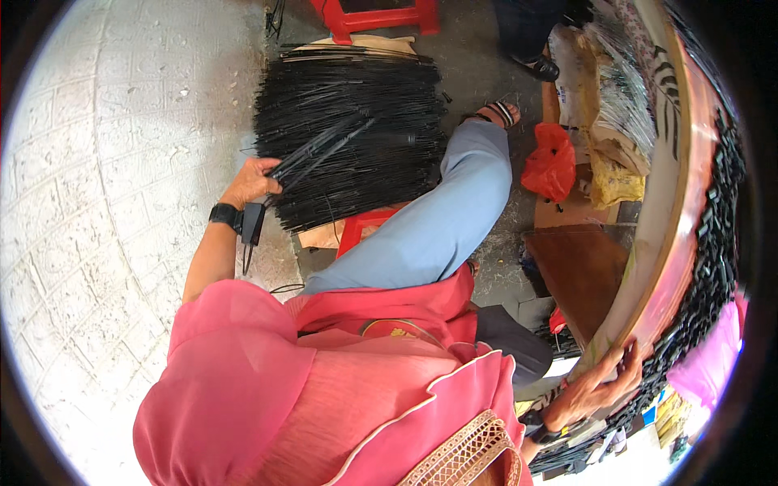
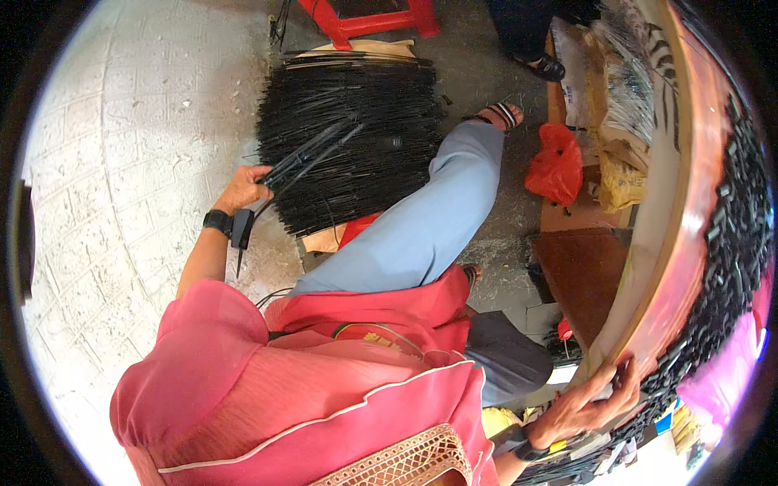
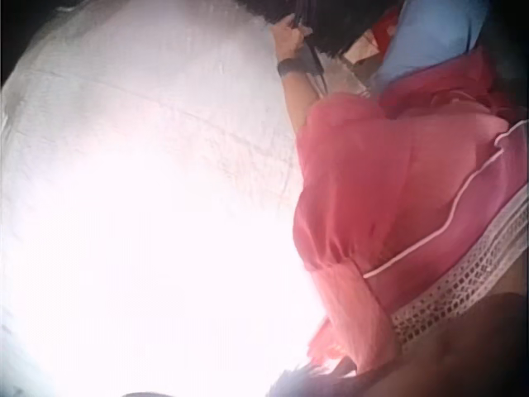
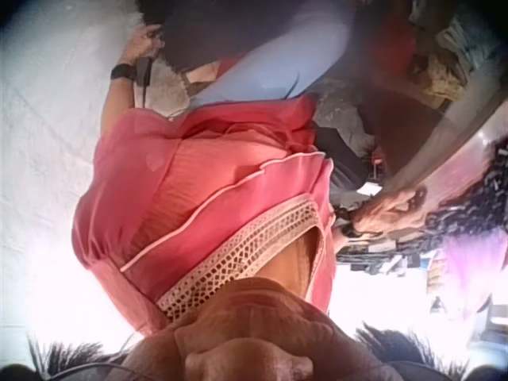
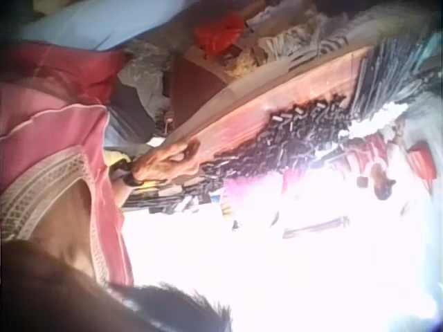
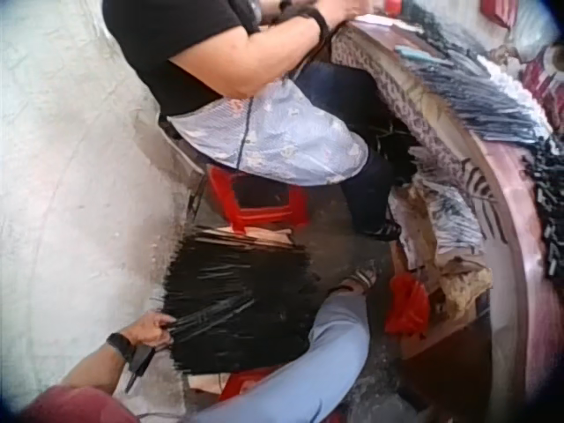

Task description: Assembling bundles of long black rods and securing them with plastic connectors using pliers.

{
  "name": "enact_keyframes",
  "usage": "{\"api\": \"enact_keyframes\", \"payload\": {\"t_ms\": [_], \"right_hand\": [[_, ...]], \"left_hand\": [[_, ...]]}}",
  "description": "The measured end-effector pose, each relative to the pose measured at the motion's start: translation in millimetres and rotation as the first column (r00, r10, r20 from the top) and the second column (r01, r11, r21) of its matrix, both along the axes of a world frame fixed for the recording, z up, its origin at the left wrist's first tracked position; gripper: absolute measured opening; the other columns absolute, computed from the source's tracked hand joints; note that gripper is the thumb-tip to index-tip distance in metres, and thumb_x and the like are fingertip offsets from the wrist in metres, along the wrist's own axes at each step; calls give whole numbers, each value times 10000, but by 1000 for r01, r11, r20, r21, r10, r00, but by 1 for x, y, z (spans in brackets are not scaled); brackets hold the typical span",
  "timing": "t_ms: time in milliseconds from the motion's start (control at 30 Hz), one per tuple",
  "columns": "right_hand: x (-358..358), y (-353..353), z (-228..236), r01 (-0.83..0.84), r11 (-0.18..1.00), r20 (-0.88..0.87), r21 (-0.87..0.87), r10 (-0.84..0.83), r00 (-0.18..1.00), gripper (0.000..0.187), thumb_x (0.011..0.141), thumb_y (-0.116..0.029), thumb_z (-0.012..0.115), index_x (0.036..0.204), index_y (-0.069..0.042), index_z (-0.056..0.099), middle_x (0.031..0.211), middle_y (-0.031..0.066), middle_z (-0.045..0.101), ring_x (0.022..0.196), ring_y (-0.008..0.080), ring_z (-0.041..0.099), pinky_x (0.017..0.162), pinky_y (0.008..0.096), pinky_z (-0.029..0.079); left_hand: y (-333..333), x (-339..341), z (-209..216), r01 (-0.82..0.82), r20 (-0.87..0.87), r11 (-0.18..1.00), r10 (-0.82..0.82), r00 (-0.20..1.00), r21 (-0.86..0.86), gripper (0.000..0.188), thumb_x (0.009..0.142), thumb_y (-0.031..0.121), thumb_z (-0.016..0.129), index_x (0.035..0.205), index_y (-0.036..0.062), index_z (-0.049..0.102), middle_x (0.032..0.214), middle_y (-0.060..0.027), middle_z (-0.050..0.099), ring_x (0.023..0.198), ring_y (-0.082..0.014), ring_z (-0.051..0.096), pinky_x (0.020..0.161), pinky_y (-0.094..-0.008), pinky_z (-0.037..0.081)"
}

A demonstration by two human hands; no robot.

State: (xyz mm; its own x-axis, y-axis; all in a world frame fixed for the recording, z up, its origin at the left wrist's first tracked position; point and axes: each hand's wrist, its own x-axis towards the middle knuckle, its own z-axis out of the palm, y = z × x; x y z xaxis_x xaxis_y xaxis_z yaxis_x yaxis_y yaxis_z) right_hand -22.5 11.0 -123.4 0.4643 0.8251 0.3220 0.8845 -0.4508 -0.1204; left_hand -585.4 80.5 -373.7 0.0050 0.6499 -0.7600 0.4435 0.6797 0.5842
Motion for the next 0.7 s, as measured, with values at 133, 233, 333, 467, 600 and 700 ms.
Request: {"api": "enact_keyframes", "payload": {"t_ms": [133,233,333,467,600,700], "right_hand": [[-2,1,-1,-30,999,17,25,29,999,296,961,-213,560,1185,-39,645,1150,163,577,1083,262,556,894,375,456],[6,-2,-8,-140,983,-8,118,142,990,260,934,-148,599,1157,-22,647,1105,168,581,1057,301,570,910,395,458],[10,-6,-8,-125,983,-17,134,128,992,260,924,-152,614,1145,-19,647,1119,174,582,1060,304,563,915,392,452],[15,-8,-10,-194,969,62,152,187,980,254,920,-162,616,1134,-29,651,1087,155,601,1030,284,568,866,371,461],[17,-8,-12,-237,955,78,179,226,971,241,908,-173,634,1105,-36,659,1052,131,614,965,262,576,822,361,464],[14,4,-14,-294,930,71,221,286,956,226,901,-167,645,1088,-41,664,1034,121,616,937,250,581,822,358,466]], "left_hand": [[-37,-13,27,-3,49,999,5,999,-33,507,633,-133,639,1129,-33,673,938,-24,695,793,-115,613,743,-276,508],[-53,-20,26,1,56,1000,-2,998,8,507,627,-123,638,1127,-41,670,911,-47,703,788,-116,613,736,-274,507],[-50,-1,24,123,-111,989,-114,987,77,490,615,-51,671,1105,-30,678,884,-69,718,775,-118,624,743,-279,500],[-44,10,-35,149,-151,957,-114,982,247,493,601,21,724,1093,24,695,871,-82,726,777,-140,640,763,-294,499],[-22,45,-67,76,-124,993,-64,990,89,494,630,89,777,1117,57,700,890,-100,726,807,-210,667,788,-299,503],[-47,12,-174,63,-21,998,-63,998,10,678,615,210,831,1259,135,632,1061,-127,703,975,-255,659,883,-310,492]]}}
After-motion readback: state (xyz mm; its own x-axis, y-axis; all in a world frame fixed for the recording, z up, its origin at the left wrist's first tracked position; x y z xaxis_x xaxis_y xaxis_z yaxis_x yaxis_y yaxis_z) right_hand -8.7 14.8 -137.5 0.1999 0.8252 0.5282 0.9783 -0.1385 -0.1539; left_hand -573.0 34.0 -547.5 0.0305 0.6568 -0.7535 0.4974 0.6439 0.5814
